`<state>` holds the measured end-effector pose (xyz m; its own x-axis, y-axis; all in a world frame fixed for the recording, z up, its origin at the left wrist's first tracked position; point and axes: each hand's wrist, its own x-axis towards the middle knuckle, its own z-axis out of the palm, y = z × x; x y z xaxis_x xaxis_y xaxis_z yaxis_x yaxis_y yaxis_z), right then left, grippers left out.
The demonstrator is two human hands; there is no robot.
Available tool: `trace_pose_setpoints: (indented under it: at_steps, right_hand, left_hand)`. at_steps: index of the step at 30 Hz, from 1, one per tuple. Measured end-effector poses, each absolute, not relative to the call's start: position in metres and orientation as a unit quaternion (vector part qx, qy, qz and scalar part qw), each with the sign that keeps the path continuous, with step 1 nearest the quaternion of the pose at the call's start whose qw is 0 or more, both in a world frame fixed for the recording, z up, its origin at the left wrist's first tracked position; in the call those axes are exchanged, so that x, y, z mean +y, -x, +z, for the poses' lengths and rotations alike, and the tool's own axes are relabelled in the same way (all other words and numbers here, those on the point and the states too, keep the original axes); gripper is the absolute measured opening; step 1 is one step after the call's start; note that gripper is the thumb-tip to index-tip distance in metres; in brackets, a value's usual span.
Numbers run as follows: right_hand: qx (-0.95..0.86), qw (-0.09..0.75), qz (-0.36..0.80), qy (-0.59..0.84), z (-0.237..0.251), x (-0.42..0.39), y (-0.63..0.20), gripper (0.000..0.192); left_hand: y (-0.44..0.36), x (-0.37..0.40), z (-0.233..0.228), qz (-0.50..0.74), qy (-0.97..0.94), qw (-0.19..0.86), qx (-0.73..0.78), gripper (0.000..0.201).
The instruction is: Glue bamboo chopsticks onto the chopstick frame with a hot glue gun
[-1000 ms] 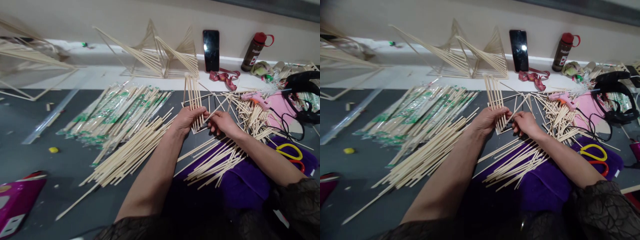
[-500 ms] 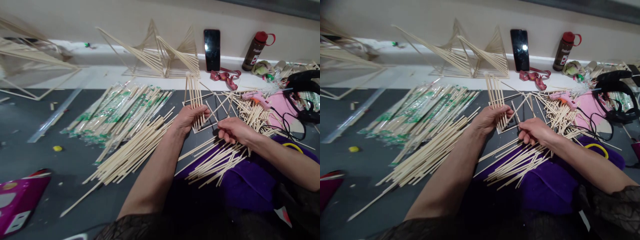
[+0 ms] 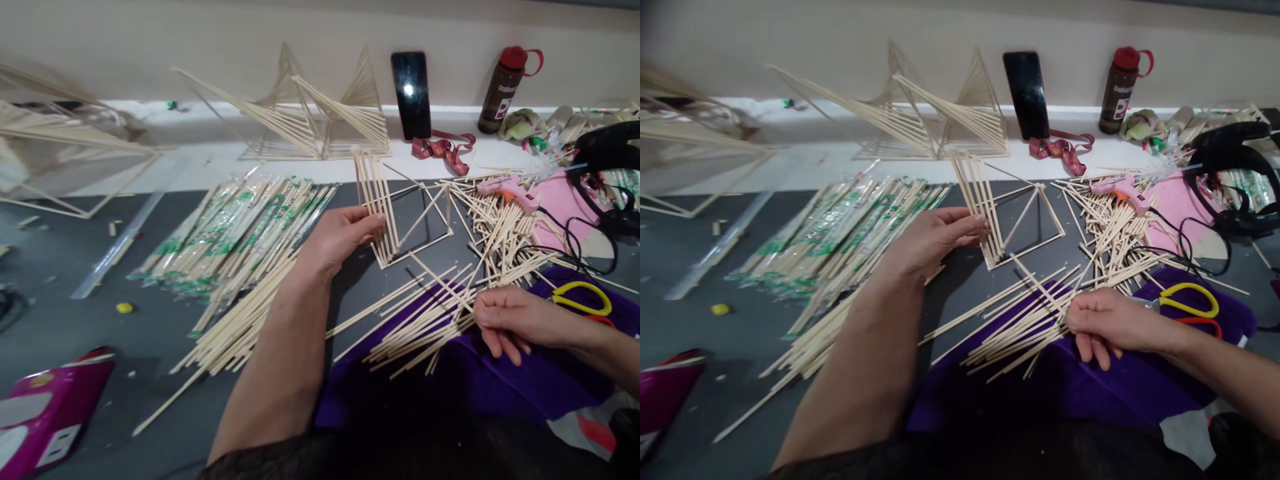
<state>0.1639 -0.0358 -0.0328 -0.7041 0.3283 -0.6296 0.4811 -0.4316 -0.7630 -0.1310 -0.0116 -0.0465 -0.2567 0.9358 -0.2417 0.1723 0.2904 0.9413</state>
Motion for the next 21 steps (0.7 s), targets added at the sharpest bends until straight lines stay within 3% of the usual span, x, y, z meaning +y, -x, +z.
trace_pose_setpoints:
  at_steps: [4, 6, 13, 21]
  right_hand:
    - [0.646, 0.038, -0.679, -0.347, -0.022, -0.038, -0.159, 0.036]
    - [0.694, 0.014, -0.634, -0.341, -0.018, -0.038, -0.153, 0.035]
    - [0.811, -0.046, -0.491, -0.315, -0.019, -0.032, -0.126, 0.027]
    - [0.865, -0.080, -0.372, -0.326, -0.027, -0.028, -0.113, 0.026]
  left_hand:
    - [0.131, -0.030, -0.027, 0.425, -0.433, 0.288, 0.741, 0.028]
    - [0.125, -0.041, -0.016, 0.450, -0.422, 0.267, 0.740, 0.026]
    - [0.084, -0.060, -0.009, 0.499, -0.343, 0.549, 0.577, 0.023]
    - [0.058, -0.055, -0.021, 0.576, -0.209, 0.614, 0.497, 0.025]
